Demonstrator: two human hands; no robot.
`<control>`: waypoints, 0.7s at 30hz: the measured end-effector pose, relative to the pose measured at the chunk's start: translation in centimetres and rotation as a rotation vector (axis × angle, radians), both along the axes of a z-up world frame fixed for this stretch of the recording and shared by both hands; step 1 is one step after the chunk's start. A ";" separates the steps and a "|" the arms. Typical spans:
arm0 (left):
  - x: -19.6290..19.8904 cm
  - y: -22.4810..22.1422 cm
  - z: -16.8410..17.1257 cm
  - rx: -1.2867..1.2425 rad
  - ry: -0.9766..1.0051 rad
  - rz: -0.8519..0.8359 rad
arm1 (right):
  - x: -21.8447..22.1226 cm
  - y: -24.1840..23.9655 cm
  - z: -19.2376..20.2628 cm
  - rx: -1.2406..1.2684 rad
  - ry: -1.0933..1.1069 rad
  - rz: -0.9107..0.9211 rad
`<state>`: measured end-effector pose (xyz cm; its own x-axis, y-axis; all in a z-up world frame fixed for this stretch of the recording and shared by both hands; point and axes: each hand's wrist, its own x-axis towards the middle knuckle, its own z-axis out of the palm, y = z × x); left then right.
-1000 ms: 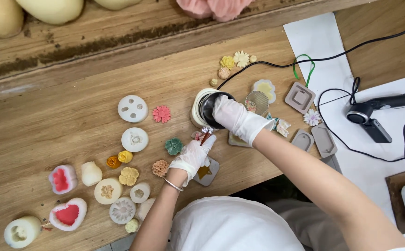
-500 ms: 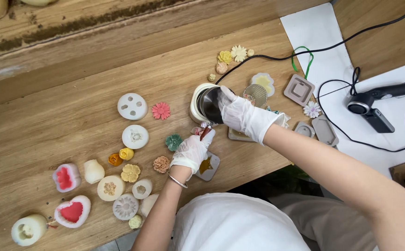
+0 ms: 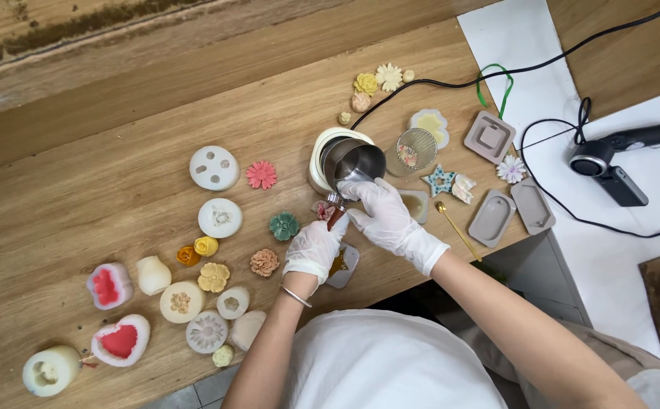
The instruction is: The person holds a metal ladle of melted wax and uses a stick to guide and stir the wax while pouring it into a star-shaped mold on the table. They then wipe the ladle and pot with a tissue, place a block of wax into the melting pot, and add more wax chunks into the pot.
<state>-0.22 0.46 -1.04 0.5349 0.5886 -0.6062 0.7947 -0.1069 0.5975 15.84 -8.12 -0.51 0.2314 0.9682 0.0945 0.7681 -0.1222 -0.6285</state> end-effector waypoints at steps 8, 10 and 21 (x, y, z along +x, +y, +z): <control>0.4 0.7 0.4 -0.013 -0.075 0.001 | 1.5 -1.7 2.2 0.129 -0.131 0.157; 0.5 0.9 0.5 -0.009 -0.073 0.002 | 0.7 -3.1 2.1 0.188 -0.209 0.194; 1.7 1.7 -0.9 -0.695 -0.151 0.306 | -1.7 -15.0 -0.2 -0.025 0.100 -0.407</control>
